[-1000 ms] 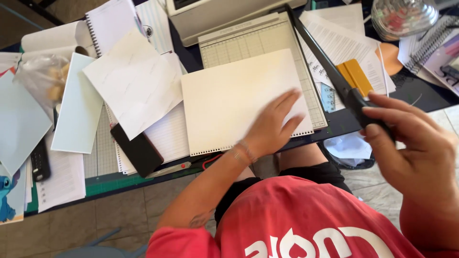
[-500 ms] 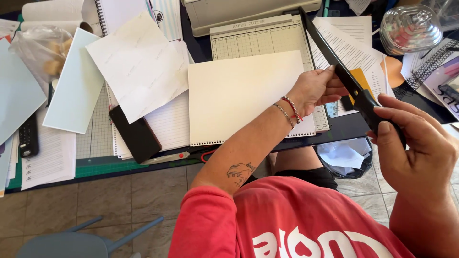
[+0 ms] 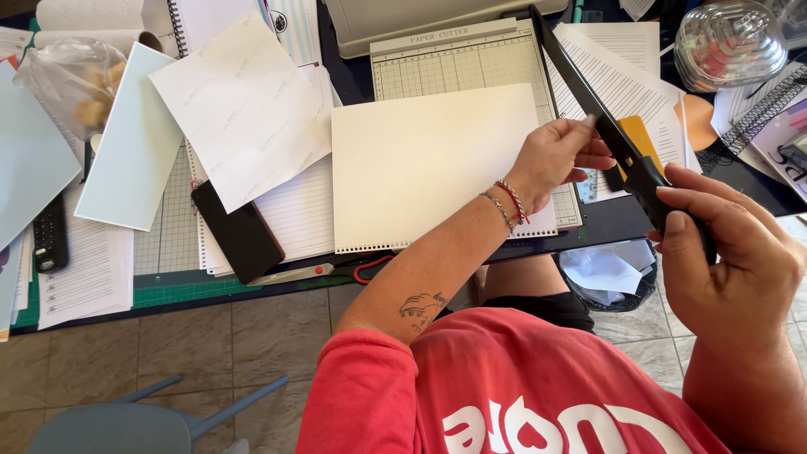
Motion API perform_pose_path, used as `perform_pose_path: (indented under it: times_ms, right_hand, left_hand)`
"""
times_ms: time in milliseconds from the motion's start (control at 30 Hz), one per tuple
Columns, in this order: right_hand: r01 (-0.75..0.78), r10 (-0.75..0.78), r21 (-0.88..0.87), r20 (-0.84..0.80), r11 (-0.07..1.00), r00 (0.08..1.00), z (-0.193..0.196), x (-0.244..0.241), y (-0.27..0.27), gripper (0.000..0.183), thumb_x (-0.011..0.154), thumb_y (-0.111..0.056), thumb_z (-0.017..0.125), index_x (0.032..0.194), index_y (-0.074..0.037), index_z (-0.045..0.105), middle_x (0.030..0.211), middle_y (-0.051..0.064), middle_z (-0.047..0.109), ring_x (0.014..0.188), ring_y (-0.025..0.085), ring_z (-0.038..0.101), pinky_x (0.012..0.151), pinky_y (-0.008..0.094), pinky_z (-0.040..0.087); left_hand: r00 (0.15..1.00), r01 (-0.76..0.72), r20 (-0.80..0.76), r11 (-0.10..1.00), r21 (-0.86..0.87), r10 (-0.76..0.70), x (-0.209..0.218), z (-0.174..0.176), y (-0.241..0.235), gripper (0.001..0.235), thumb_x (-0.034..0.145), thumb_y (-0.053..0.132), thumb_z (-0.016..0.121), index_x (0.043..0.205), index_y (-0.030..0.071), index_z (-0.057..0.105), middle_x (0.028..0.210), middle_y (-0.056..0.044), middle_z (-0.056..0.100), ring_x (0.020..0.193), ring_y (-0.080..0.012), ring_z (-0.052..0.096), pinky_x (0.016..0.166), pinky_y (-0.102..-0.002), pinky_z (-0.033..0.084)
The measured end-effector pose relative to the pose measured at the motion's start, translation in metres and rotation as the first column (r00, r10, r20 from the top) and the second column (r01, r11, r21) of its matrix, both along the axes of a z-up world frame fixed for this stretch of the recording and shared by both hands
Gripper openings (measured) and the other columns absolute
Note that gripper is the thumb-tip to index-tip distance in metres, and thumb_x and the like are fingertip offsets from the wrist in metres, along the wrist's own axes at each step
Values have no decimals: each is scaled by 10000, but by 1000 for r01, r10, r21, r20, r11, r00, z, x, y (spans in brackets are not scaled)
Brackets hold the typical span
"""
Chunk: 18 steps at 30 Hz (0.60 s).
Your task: Assembling a custom spiral-bound notebook by smoothing the cover, trimming pages, and organizing the contents.
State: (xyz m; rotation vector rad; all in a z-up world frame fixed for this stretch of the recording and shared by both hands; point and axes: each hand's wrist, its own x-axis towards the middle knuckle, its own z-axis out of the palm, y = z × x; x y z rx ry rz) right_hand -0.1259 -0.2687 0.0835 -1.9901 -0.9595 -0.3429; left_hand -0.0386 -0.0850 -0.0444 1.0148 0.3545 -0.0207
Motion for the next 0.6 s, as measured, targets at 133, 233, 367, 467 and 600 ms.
perform_pose_path:
  times_ms: [133, 233, 367, 467, 600]
  right_hand:
    - [0, 0, -30, 3, 1000, 1000, 0, 2, -2, 147, 1095, 206, 579, 1194, 264, 671, 1368, 457, 657, 930, 393, 700, 780, 392, 606]
    - [12, -12, -34, 0, 999, 1000, 1, 2, -2, 146, 1102, 218, 579, 1205, 258, 675, 1363, 457, 658, 939, 393, 700, 786, 390, 607]
    - [21, -21, -26, -14, 999, 1000, -1, 3, -2, 152, 1100, 233, 568, 1203, 255, 678, 1375, 450, 659, 867, 367, 687, 775, 372, 596]
    - [14, -15, -20, -34, 1000, 999, -4, 3, -3, 140, 1119, 219, 571, 1206, 260, 671, 1385, 444, 652, 843, 355, 680, 770, 363, 593]
    - [25, -26, -20, -61, 999, 998, -7, 5, -4, 156, 1120, 212, 564, 1228, 239, 673, 1403, 438, 645, 817, 345, 671, 756, 354, 586]
  left_hand:
    - [999, -41, 19, 999, -20, 41, 2, -10, -5, 258, 1036, 375, 569, 947, 136, 606, 891, -87, 764, 770, -208, 760, 626, -314, 460]
    - [999, -45, -32, 998, -42, 43, -2, -6, -4, 201, 1037, 347, 565, 967, 169, 627, 931, -62, 774, 790, -162, 741, 657, -326, 408]
    - [997, -80, -12, 997, 16, 81, -10, -10, 7, 174, 1035, 245, 551, 947, 112, 619, 887, -101, 766, 721, -198, 747, 556, -267, 434]
    - [992, -94, 87, 995, 44, 90, -14, -11, 22, 121, 1067, 139, 568, 995, 55, 618, 894, -135, 770, 769, -232, 764, 531, -255, 522]
    - [933, -341, 153, 936, 86, 326, -2, -5, 45, 138, 993, 171, 597, 948, 57, 661, 1374, -193, 614, 1067, -240, 696, 721, -280, 636]
